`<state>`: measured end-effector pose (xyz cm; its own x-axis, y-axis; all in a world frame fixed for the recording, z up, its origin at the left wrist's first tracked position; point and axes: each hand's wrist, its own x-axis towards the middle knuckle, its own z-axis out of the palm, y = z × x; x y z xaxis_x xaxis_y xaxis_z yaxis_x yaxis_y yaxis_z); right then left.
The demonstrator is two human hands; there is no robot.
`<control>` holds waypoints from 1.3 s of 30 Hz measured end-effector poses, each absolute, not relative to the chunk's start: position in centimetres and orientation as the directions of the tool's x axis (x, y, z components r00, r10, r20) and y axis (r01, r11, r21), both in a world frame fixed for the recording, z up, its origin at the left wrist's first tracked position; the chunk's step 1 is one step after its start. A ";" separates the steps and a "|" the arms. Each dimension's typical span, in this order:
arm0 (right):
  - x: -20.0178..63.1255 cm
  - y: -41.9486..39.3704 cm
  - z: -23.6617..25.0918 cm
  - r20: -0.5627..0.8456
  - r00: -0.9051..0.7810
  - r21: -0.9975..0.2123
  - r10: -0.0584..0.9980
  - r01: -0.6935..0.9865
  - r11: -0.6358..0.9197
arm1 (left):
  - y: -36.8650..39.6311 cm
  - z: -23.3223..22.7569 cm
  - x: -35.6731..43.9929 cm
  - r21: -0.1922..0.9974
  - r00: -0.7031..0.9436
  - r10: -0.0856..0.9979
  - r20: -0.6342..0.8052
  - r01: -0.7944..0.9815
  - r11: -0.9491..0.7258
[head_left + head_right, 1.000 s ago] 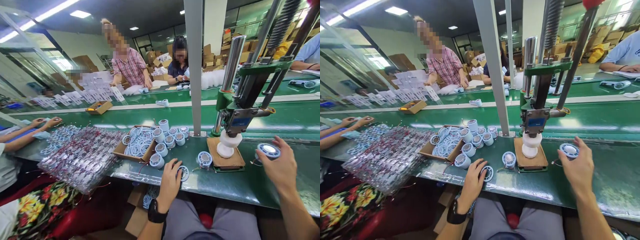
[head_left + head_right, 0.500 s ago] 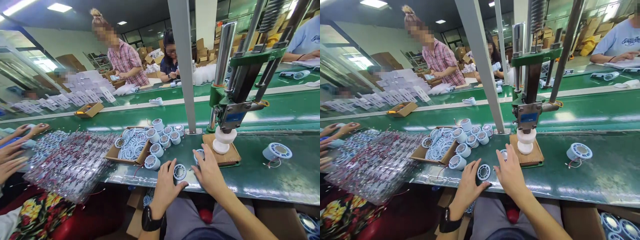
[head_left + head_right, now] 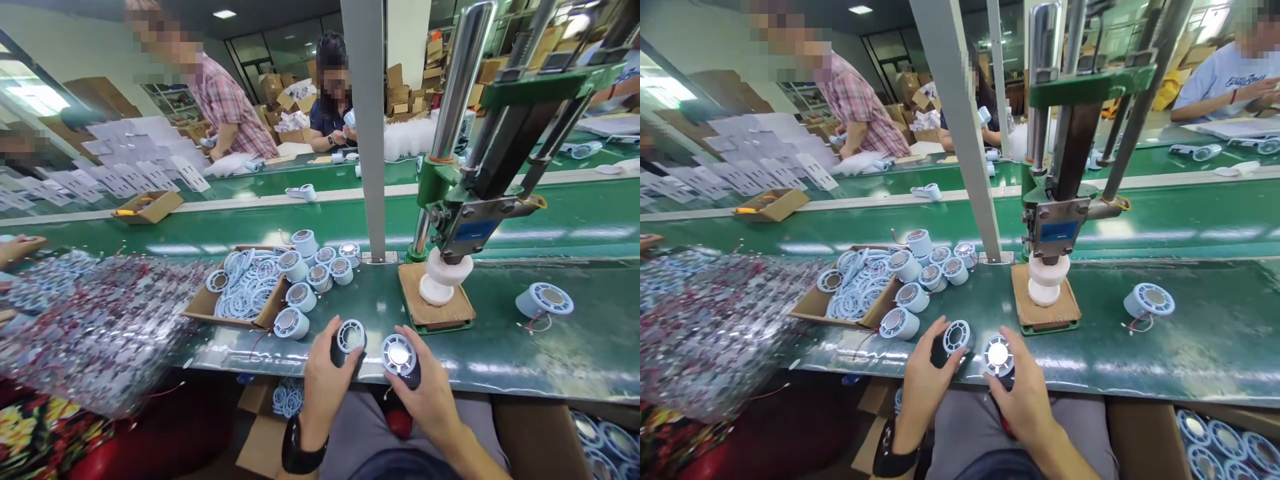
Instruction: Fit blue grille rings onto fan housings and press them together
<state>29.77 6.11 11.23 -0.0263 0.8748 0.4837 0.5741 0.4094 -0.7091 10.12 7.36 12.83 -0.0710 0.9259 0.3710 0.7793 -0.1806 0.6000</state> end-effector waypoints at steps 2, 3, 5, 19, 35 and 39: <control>29.5 6.1 11.0 0.466 -0.030 -0.725 0.884 0.559 0.401 | 6.9 14.2 11.2 0.620 0.045 0.922 0.385 0.728 -0.294; 29.5 6.1 10.9 0.460 -0.040 -0.732 0.887 0.549 0.404 | 6.7 14.9 11.8 0.609 0.132 0.907 0.399 0.702 -0.370; 29.6 6.3 10.8 0.447 -0.059 -0.747 0.893 0.524 0.409 | 6.4 16.1 12.9 0.552 0.292 0.861 0.417 0.671 -0.495; 30.2 6.5 11.3 0.337 -0.172 -0.792 0.926 0.480 0.378 | 7.1 16.2 13.4 0.621 0.309 0.875 0.372 0.618 -0.483; 30.5 6.7 11.8 0.253 -0.230 -0.834 0.940 0.440 0.332 | 5.8 13.5 14.3 0.826 0.078 0.946 0.314 0.470 -0.313; 30.2 6.4 12.1 0.310 -0.166 -0.854 0.936 0.385 0.351 | 5.3 13.1 15.2 0.898 -0.005 0.953 0.302 0.337 -0.282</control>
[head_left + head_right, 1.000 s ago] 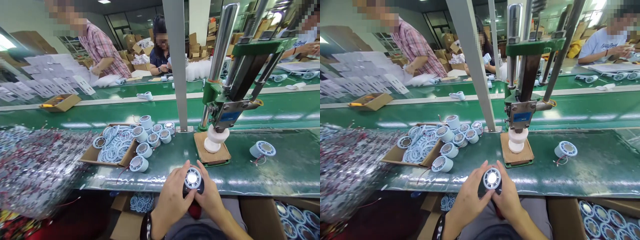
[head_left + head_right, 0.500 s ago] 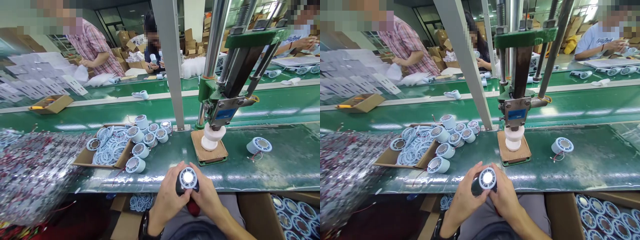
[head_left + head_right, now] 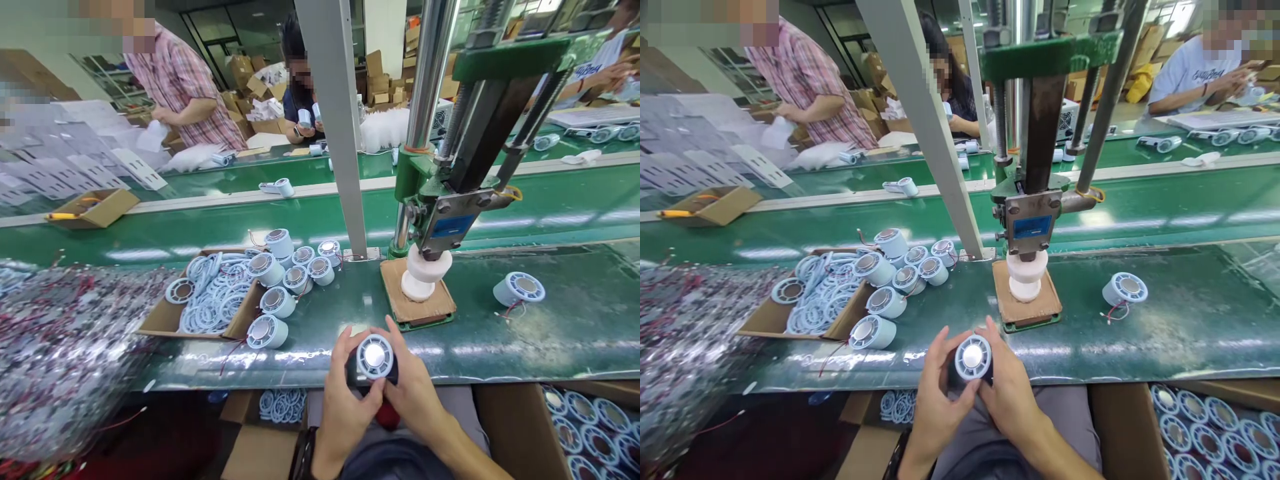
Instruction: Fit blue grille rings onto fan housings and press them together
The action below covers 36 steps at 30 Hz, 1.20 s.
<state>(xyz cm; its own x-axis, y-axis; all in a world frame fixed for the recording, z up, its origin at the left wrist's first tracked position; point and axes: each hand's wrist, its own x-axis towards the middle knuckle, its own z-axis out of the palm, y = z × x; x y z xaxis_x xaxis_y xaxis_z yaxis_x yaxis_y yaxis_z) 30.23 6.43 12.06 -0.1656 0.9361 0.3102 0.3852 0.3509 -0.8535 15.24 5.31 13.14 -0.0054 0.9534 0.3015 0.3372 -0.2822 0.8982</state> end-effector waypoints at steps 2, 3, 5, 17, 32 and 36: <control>30.2 6.0 12.5 0.363 -0.105 -0.866 0.926 0.330 0.377 | 4.9 13.3 15.4 0.909 -0.024 0.936 0.350 0.253 -0.333; 30.2 5.7 12.9 0.396 -0.086 -0.864 0.914 0.304 0.402 | 4.6 13.4 15.5 0.898 -0.028 0.919 0.393 0.229 -0.376; 30.4 5.1 13.7 0.463 -0.073 -0.842 0.883 0.276 0.464 | 4.1 14.0 15.3 0.852 -0.023 0.875 0.484 0.242 -0.465; 31.2 3.6 16.8 0.573 -0.059 -0.769 0.818 0.306 0.561 | 2.5 16.2 15.5 0.808 0.064 0.834 0.548 0.214 -0.548; 30.4 2.8 15.4 0.487 -0.043 -0.873 0.872 0.008 0.487 | 1.6 16.8 15.5 0.809 0.113 0.887 0.447 0.372 -0.455; 30.3 3.1 15.1 0.622 -0.043 -0.782 0.782 0.024 0.623 | 1.5 16.6 15.6 0.778 0.116 0.849 0.515 0.354 -0.520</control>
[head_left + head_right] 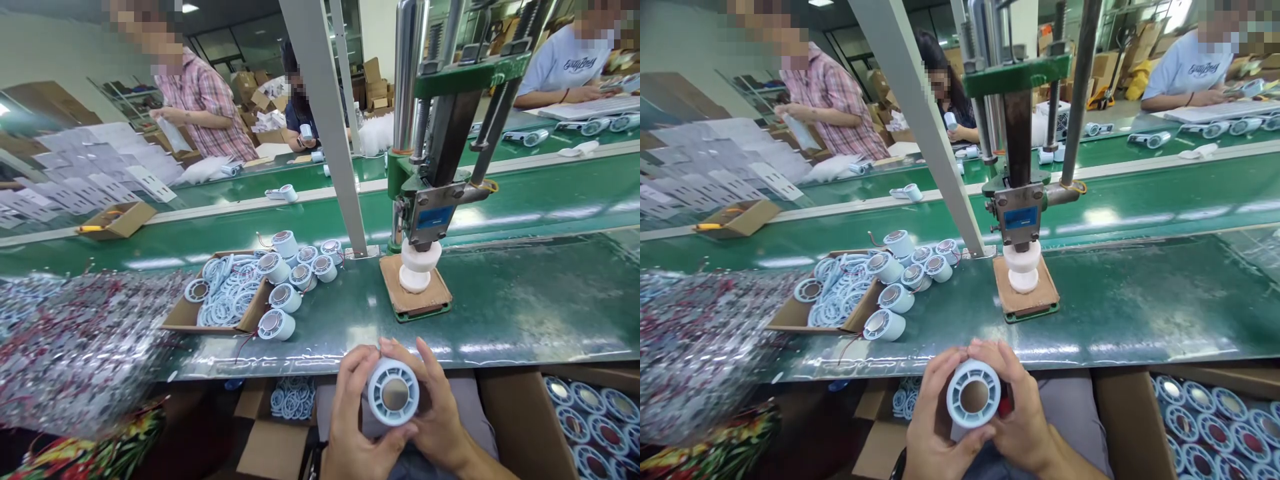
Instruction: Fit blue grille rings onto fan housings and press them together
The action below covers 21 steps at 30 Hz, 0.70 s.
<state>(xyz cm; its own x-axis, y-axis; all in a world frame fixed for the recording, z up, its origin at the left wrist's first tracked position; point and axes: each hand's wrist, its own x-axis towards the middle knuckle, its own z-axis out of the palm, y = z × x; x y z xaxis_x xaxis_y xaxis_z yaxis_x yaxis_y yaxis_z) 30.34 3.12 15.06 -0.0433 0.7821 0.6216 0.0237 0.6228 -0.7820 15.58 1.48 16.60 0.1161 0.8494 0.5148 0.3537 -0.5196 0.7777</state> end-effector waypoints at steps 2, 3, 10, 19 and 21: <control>30.3 3.3 15.0 0.674 -0.039 -0.735 0.737 0.058 0.675 | 1.5 16.4 15.6 0.774 0.115 0.836 0.536 0.328 -0.541; 30.3 3.4 15.1 0.694 -0.039 -0.715 0.719 0.078 0.695 | 1.6 16.3 15.5 0.775 0.110 0.833 0.543 0.317 -0.547; 30.3 3.5 15.6 0.714 -0.050 -0.671 0.698 0.232 0.704 | 2.1 16.3 15.4 0.813 0.112 0.851 0.514 0.254 -0.524; 32.7 4.9 18.5 0.635 -0.234 -0.598 0.736 0.454 0.661 | 5.5 16.8 15.7 0.956 -0.017 0.966 0.258 0.146 -0.253; 34.9 6.9 23.8 0.702 -0.240 -0.465 0.671 0.560 0.686 | 8.6 17.4 16.1 0.984 -0.027 0.989 0.147 0.102 -0.143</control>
